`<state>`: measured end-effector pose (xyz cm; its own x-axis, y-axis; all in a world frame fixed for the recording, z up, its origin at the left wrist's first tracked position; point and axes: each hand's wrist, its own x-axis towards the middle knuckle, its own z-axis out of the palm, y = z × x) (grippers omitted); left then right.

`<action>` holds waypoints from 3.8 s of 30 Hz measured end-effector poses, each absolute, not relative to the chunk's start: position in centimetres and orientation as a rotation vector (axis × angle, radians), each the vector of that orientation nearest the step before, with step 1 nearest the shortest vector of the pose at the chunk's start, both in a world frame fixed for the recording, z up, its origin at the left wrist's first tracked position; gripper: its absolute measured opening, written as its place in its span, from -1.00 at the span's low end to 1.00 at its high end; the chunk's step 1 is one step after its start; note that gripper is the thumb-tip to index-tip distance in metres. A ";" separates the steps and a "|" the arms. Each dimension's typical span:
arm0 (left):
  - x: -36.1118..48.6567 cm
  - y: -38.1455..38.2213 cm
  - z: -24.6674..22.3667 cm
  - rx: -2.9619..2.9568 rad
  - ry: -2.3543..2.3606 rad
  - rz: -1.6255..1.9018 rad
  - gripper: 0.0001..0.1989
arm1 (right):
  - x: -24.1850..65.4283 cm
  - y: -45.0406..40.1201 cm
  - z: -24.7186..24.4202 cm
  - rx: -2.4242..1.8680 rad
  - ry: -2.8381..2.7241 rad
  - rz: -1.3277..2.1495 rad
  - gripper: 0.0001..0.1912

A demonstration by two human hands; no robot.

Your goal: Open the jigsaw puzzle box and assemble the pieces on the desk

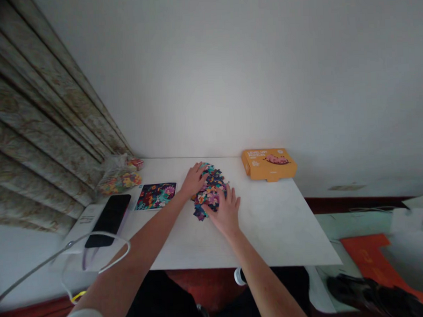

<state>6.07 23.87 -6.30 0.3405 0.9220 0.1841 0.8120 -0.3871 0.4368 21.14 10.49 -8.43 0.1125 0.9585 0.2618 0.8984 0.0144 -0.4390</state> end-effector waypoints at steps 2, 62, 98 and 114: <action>6.2 26.0 -6.2 2.397 1.494 0.449 -0.51 | 19.6 8.1 -8.9 -1.938 -1.908 0.164 -0.13; 11.0 32.1 -6.3 2.634 1.235 0.359 -0.57 | 17.7 7.4 -7.8 -1.841 -2.145 0.279 -0.18; 5.5 27.1 -6.8 2.545 1.353 0.202 -0.48 | 21.0 11.6 -9.1 -2.074 -1.930 0.171 -0.19; 4.6 13.4 -8.0 2.426 1.624 0.404 -0.35 | 26.3 24.1 -9.1 -1.694 -2.075 0.233 -0.48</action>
